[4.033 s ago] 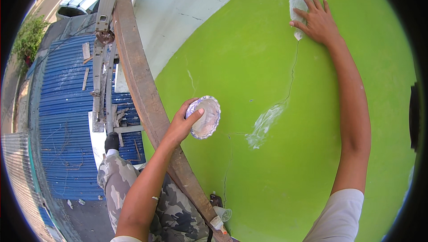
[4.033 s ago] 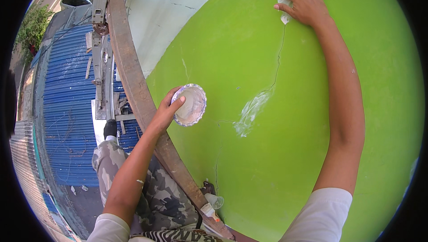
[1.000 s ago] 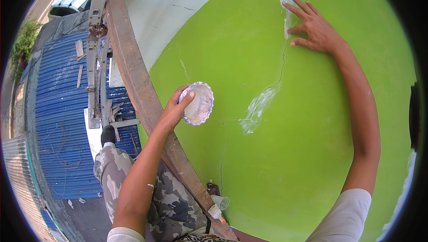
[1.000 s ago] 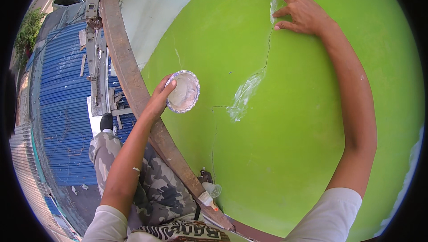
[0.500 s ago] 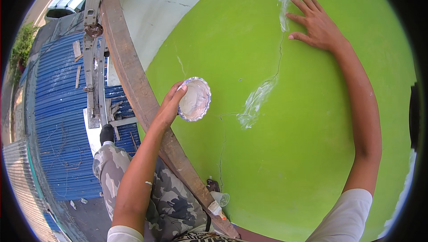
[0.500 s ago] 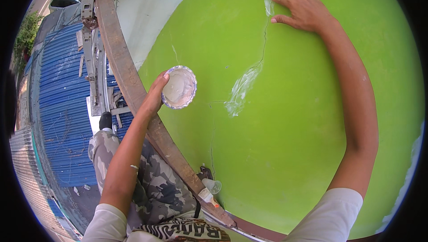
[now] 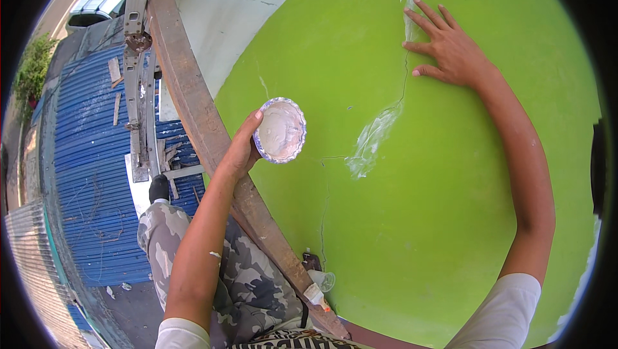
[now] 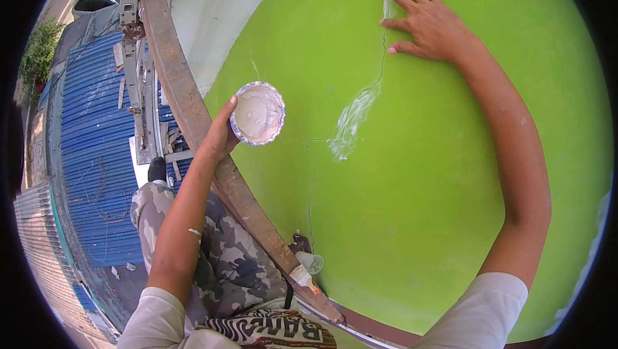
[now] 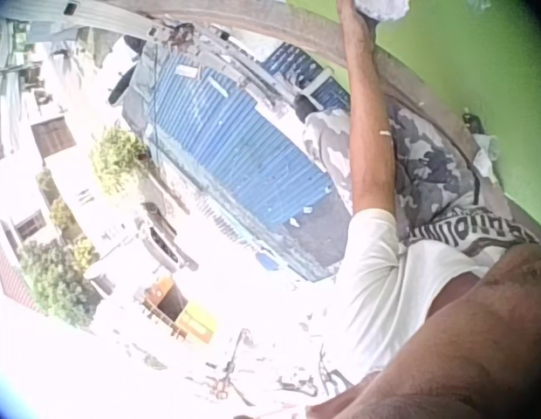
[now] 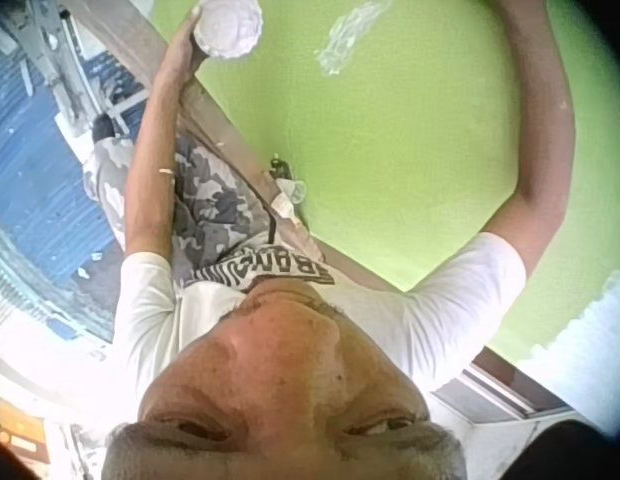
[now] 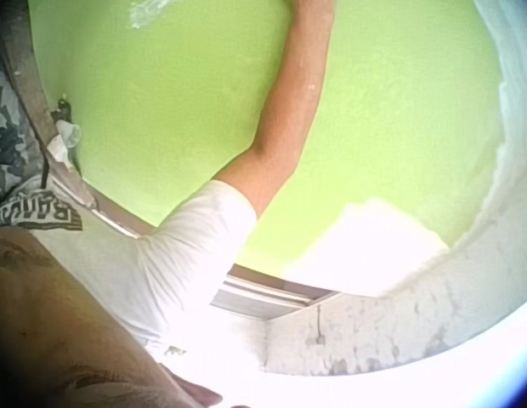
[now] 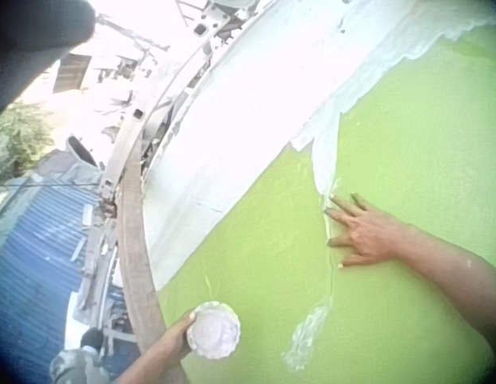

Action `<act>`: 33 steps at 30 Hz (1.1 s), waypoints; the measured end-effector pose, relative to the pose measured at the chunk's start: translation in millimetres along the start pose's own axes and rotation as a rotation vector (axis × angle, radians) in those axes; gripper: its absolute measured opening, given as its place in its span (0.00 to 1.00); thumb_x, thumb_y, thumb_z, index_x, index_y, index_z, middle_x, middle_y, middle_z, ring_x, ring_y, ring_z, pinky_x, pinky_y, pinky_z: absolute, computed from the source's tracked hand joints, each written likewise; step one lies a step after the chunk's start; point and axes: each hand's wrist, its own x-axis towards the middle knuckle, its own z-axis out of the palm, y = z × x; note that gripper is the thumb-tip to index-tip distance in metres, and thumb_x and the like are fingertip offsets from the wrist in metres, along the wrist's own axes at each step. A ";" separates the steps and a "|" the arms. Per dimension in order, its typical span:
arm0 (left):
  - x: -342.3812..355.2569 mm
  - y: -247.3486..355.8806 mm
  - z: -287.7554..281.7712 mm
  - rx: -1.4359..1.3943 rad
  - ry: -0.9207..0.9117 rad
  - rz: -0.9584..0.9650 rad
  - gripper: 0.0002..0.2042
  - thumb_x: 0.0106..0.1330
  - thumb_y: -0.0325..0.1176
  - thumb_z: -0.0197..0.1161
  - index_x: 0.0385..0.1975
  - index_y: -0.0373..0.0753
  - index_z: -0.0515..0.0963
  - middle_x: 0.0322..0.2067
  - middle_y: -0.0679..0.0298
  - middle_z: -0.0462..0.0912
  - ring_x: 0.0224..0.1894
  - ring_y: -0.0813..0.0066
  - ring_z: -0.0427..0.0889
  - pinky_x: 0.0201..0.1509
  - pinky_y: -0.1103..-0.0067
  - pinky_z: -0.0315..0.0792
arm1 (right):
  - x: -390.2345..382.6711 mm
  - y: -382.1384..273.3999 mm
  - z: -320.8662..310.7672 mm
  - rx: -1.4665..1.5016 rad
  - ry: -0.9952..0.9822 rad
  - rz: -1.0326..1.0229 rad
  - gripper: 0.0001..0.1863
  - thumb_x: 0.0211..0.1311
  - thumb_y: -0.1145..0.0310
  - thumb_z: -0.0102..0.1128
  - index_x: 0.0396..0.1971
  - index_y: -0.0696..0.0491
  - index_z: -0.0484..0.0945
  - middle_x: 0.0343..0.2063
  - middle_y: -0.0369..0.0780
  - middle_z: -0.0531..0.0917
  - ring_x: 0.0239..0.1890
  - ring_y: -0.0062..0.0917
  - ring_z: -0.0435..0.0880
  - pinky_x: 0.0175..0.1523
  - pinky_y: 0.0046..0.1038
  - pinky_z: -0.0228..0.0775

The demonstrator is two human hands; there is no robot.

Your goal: The person applies filler from a small container onto cracks in a wall by hand, spreading and smoothing the paste along the surface.

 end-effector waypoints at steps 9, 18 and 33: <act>-1.9 7.3 8.8 -0.120 -0.021 0.010 0.39 0.71 0.65 0.44 0.69 0.37 0.61 0.65 0.52 0.69 0.67 0.57 0.70 0.70 0.58 0.64 | 52.6 -77.2 6.0 0.574 0.119 0.217 0.21 0.63 0.53 0.62 0.53 0.45 0.81 0.64 0.44 0.71 0.66 0.43 0.68 0.66 0.42 0.65; -2.0 0.0 4.3 -0.166 -0.054 0.065 0.35 0.70 0.61 0.51 0.64 0.36 0.67 0.60 0.51 0.75 0.63 0.58 0.74 0.68 0.63 0.67 | 53.6 -259.7 14.0 1.497 -0.433 0.333 0.37 0.59 0.68 0.46 0.72 0.46 0.59 0.21 0.48 0.83 0.20 0.37 0.84 0.39 0.38 0.80; 1.3 0.5 -0.8 -0.105 -0.020 0.027 0.36 0.69 0.62 0.51 0.64 0.35 0.67 0.59 0.50 0.75 0.62 0.58 0.74 0.67 0.63 0.67 | 56.4 -272.6 28.0 1.605 -0.366 0.392 0.34 0.58 0.69 0.39 0.68 0.41 0.68 0.17 0.48 0.80 0.16 0.31 0.81 0.30 0.35 0.81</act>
